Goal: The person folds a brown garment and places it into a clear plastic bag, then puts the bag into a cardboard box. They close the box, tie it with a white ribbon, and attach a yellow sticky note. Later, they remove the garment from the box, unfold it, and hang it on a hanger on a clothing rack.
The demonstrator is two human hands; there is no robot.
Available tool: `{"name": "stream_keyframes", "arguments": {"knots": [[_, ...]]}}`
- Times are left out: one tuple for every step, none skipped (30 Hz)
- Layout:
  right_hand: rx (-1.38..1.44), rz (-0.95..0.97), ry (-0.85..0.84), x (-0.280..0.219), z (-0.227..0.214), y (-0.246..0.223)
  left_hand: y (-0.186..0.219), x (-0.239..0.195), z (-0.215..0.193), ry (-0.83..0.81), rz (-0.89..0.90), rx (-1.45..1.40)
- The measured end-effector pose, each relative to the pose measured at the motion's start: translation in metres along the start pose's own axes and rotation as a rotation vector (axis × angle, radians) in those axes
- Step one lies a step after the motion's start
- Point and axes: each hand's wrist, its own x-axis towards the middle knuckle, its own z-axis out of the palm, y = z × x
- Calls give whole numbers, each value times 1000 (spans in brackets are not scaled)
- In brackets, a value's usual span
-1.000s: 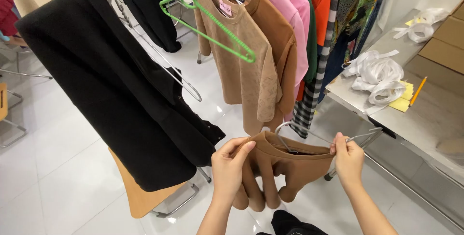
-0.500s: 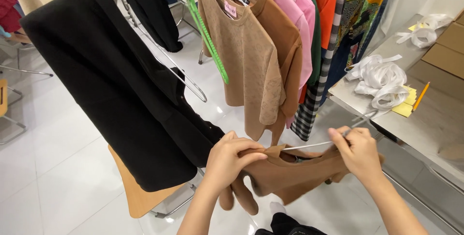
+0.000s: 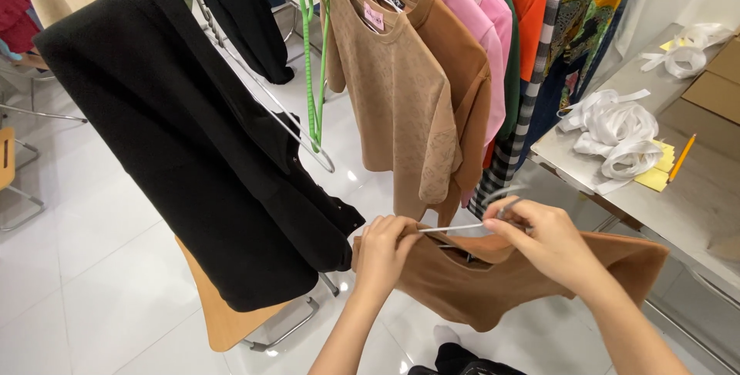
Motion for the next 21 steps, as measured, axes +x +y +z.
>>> {"name": "stream_keyframes", "arguments": {"knots": [[-2, 0, 2, 4, -10, 4, 0, 2, -1, 0, 2, -1], [-119, 69, -114, 6, -21, 9, 0, 4, -2, 59, 20, -17], [-235, 139, -231, 8, -32, 14, 0, 5, -2, 118, 38, -34], [-236, 145, -230, 7, -39, 30, -4, 8, -6, 113, 39, -37], [-344, 183, -239, 6, -46, 45, -7, 11, -10, 143, 39, -28], [-451, 218, -247, 5, -53, 61, -12, 15, -14, 176, 40, -18], [-451, 222, -246, 2, -49, 80, -10, 18, -17, 172, 42, -19], [-430, 232, -214, -2, -45, 98, -9, 21, -19, 115, 10, -25], [-409, 242, -182, -5, -41, 117, -7, 24, -22, 57, -21, -31], [-407, 247, -181, -7, -39, 106, -7, 26, -21, 53, -19, -31], [-423, 340, -176, -8, -36, 96, -7, 28, -21, 76, 5, -13], [-437, 433, -167, -9, -34, 86, -6, 31, -19, 100, 30, 3], [-436, 439, -163, -9, -35, 87, -7, 33, -17, 95, 35, 1], [-436, 423, -149, -9, -34, 89, -9, 33, -15, 107, 68, 20], [-437, 408, -134, -10, -34, 91, -10, 34, -13, 119, 102, 38], [-437, 410, -132, -9, -33, 87, -5, 35, -11, 117, 104, 37], [-453, 425, -136, -8, -32, 84, -1, 36, -9, 132, 124, 61], [-470, 440, -144, -8, -30, 80, 4, 35, -7, 145, 140, 86], [-471, 443, -147, -8, -30, 75, 7, 36, -5, 143, 138, 85], [-444, 446, -129, -7, -30, 70, 9, 37, -4, 137, 130, 66], [-418, 450, -110, -6, -30, 65, 12, 39, -3, 131, 121, 47]]}}
